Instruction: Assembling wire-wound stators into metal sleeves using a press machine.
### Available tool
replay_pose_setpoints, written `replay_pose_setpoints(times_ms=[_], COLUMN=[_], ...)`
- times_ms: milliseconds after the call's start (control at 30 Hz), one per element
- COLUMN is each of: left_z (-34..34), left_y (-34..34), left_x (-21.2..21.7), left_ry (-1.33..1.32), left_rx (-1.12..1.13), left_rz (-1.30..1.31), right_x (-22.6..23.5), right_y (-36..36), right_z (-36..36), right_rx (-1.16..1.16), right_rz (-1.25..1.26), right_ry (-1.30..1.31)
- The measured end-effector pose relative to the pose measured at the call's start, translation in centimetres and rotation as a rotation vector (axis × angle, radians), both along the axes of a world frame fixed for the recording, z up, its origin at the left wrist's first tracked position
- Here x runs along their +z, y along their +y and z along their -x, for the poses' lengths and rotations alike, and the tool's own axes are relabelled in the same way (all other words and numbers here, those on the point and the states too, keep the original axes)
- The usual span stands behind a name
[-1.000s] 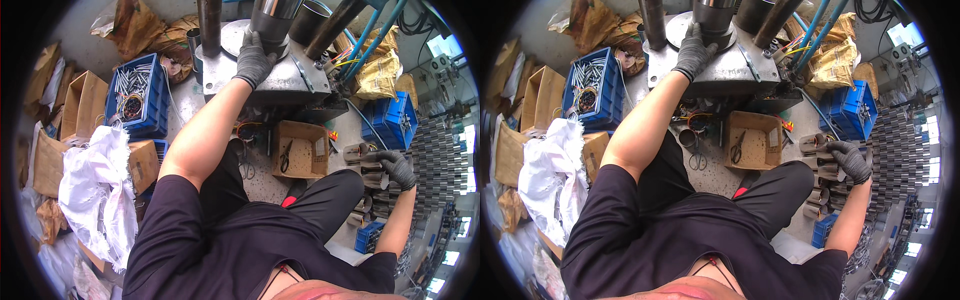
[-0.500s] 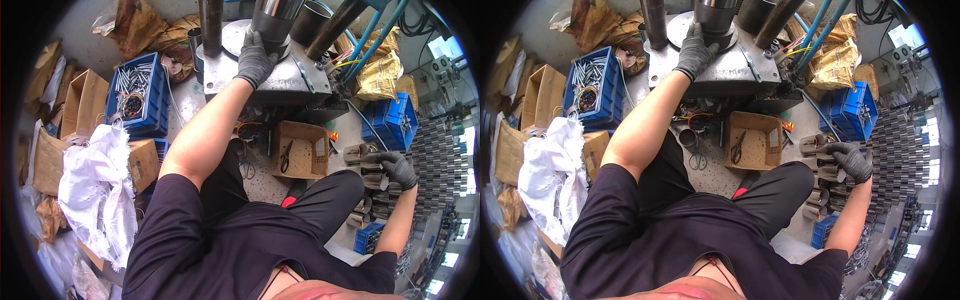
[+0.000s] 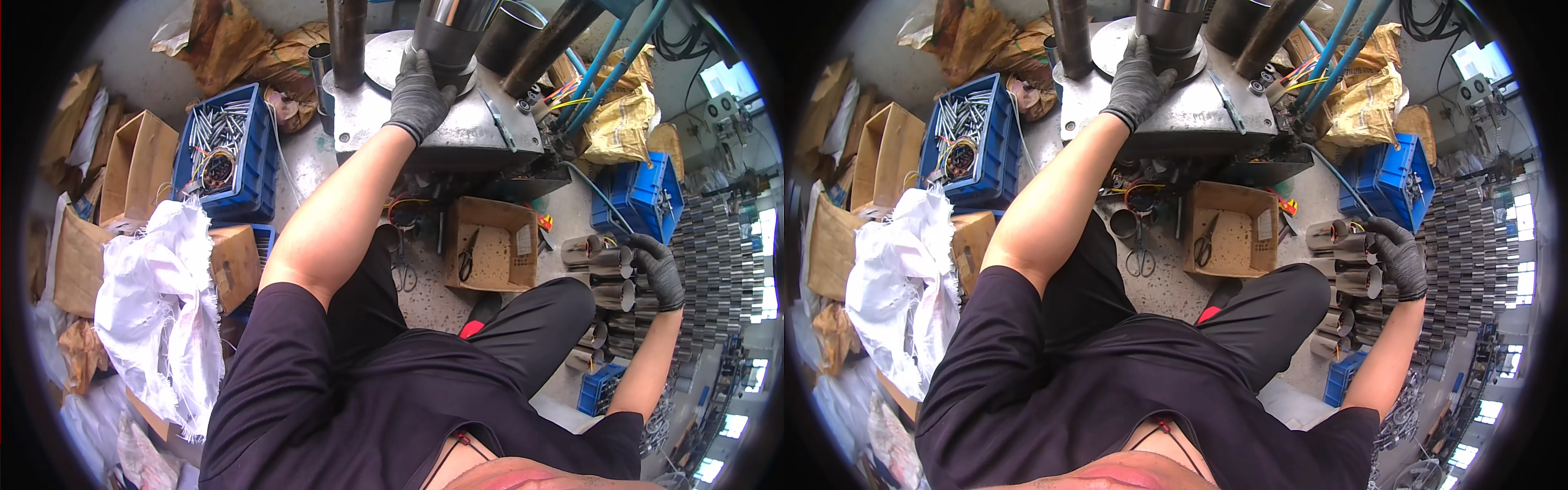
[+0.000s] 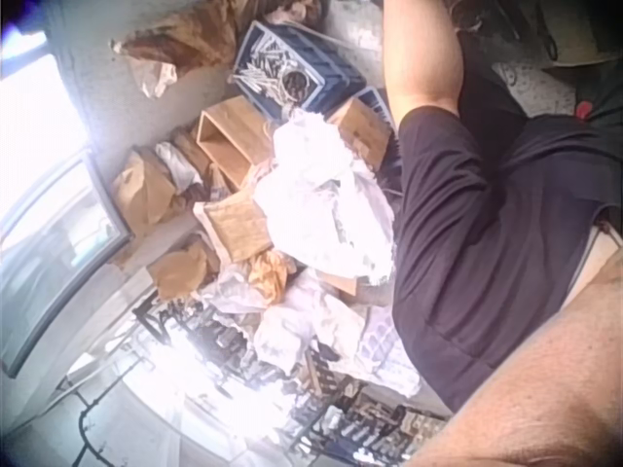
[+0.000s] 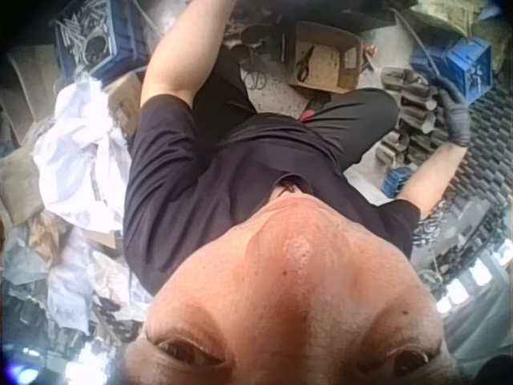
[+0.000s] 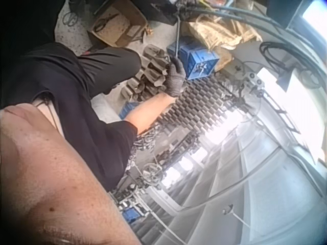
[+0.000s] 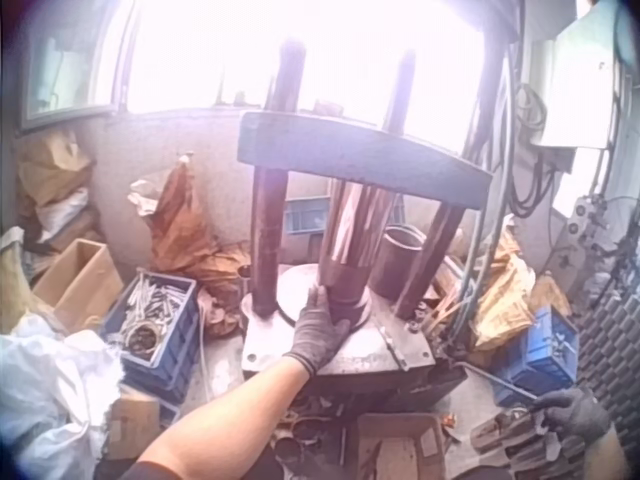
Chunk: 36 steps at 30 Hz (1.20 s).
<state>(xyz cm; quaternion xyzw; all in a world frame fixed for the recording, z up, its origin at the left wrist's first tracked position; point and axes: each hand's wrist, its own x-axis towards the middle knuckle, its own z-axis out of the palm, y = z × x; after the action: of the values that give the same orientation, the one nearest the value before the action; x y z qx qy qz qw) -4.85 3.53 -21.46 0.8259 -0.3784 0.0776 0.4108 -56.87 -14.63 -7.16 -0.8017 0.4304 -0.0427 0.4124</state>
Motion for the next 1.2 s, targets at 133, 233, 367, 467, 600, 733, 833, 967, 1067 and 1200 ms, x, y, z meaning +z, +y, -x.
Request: replay_pose_setpoints(times_ms=[133,233,367,467,600,733,833,967,1067,1200], left_z=[0.0,-0.3,0.0,0.2,-0.2,-0.1,0.0,0.2,2.0,2.5], left_y=[0.0,0.1,0.1,0.1,0.2,0.1,0.1,-0.1,-0.6,-1.3], left_x=[0.1,-0.1,0.4,0.5,0.2,0.2,0.2,0.1,1.9,0.1], left_ry=[-0.017,-0.041,-0.003,0.026,0.032,0.006,0.017,0.026,0.083,-0.034], left_rx=[-0.001,0.002,-0.003,-0.017,-0.005,-0.014,-0.033,0.038,0.076,-0.089], left_rz=[-0.019,-0.003,-0.019,-0.024,-0.019,-0.005,-0.002,0.110,0.240,0.249], right_x=[-1.0,0.8,0.5,0.9,1.5,0.3,-0.2,-0.7,-0.7,3.0], right_y=[-0.1,1.2,1.2,1.2,1.0,-0.2,-0.3,-0.8,-4.9,-8.6], right_z=[0.3,-1.1,-0.9,-0.9,-1.7,-0.3,0.1,0.2,0.7,-7.0], right_rx=[-0.034,0.139,0.008,0.069,0.129,-0.054,-0.063,-0.107,-0.072,-0.238], right_rz=[0.099,0.035,-0.061,-0.063,-0.105,-0.009,0.018,0.079,0.370,1.007], right_ry=[-0.114,0.164,0.016,0.131,0.232,-0.021,-0.083,-0.186,-0.324,-0.036])
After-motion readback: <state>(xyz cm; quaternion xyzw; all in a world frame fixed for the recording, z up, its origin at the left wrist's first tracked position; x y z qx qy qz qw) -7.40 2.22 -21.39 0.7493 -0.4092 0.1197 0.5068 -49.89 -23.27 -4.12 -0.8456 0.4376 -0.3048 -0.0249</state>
